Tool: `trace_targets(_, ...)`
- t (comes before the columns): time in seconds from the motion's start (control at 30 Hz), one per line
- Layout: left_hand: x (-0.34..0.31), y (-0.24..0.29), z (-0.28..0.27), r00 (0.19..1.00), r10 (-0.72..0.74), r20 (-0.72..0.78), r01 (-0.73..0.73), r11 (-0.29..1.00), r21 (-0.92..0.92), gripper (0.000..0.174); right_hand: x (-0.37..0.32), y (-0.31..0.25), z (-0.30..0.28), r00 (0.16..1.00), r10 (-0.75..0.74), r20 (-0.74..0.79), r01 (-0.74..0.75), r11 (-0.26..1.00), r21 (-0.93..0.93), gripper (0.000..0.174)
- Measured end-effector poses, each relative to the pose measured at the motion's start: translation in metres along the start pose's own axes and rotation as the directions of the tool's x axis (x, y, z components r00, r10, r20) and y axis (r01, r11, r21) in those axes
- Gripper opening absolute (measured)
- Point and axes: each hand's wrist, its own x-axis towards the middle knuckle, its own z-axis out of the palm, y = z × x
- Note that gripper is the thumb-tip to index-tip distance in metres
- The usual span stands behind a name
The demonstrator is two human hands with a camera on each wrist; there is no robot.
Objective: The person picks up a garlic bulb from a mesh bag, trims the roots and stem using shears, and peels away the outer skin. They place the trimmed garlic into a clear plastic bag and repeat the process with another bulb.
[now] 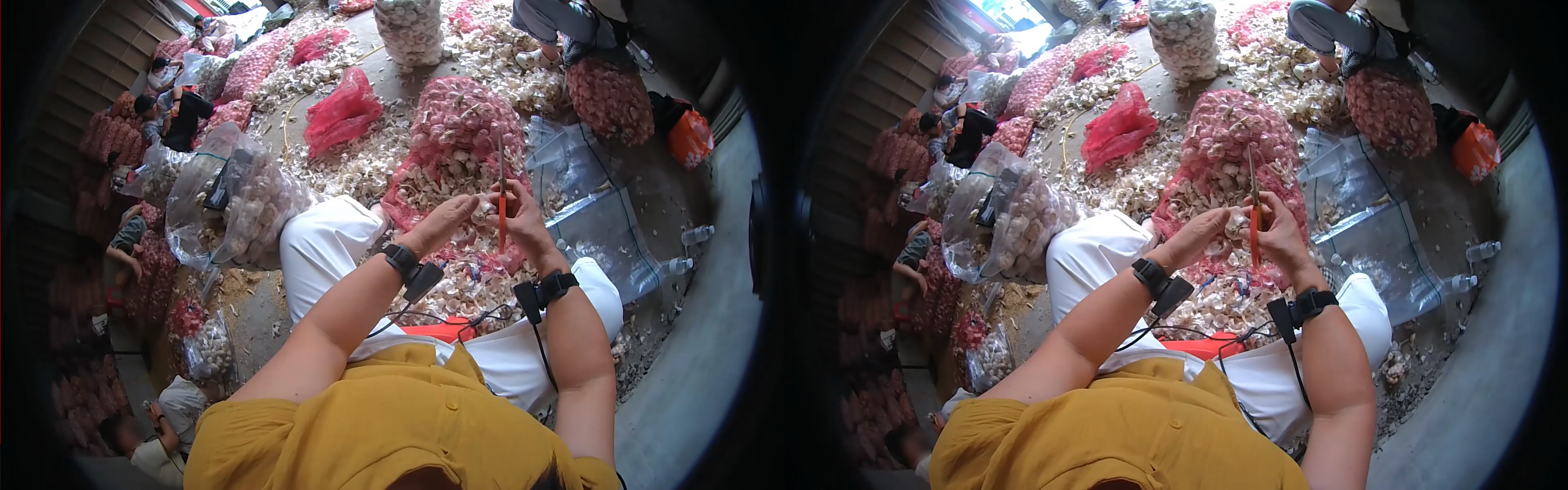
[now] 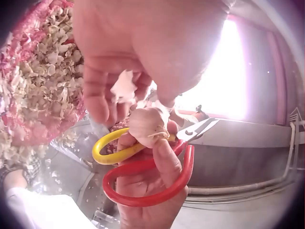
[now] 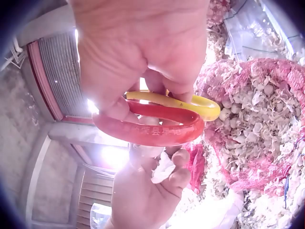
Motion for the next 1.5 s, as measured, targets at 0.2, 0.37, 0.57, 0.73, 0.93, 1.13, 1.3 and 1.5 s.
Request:
trace_targets(0.2, 0.004, -0.005, 0.009, 0.989, 0.005, -0.147, -0.013, 0.998, -0.055, 0.036, 0.002, 0.008, 0.0, 0.998, -0.056, 0.02, 0.055, 0.998, 0.036, 0.049)
trace_targets(0.37, 0.005, -0.017, 0.002, 0.982, 0.031, -0.184, -0.038, 0.999, -0.039, 0.026, 0.001, 0.006, 0.004, 0.998, -0.058, -0.016, 0.059, 0.992, 0.107, 0.05)
trace_targets(0.57, 0.004, -0.004, 0.019, 0.969, 0.009, -0.245, -0.072, 0.966, -0.249, 0.022, 0.005, 0.015, -0.005, 0.982, 0.024, -0.185, 0.009, 0.984, 0.178, 0.055)
trace_targets(0.73, 0.005, -0.009, 0.021, 0.989, 0.082, -0.121, -0.105, 0.974, -0.2, 0.024, 0.006, 0.019, -0.004, 0.973, 0.01, -0.229, 0.029, 0.986, 0.165, 0.056)
trace_targets(0.93, -0.001, -0.005, 0.017, 0.974, 0.085, -0.211, -0.102, 0.992, -0.07, 0.022, 0.005, 0.018, -0.004, 0.979, 0.017, -0.203, 0.03, 0.973, 0.227, 0.055)
trace_targets(1.13, -0.002, 0.0, 0.017, 0.965, 0.172, -0.197, -0.153, 0.983, 0.106, 0.028, 0.003, 0.016, -0.003, 0.983, -0.037, -0.181, 0.066, 0.986, 0.153, 0.044)
trace_targets(1.3, 0.003, -0.006, 0.01, 0.969, 0.177, -0.175, -0.175, 0.984, 0.026, 0.035, 0.003, 0.015, -0.001, 0.981, -0.003, -0.196, 0.008, 1.0, 0.026, 0.038)
trace_targets(1.5, 0.001, -0.008, 0.012, 0.947, 0.203, -0.249, -0.226, 0.972, -0.069, 0.024, 0.002, 0.021, -0.001, 0.99, -0.028, -0.142, 0.028, 1.0, -0.001, 0.041)
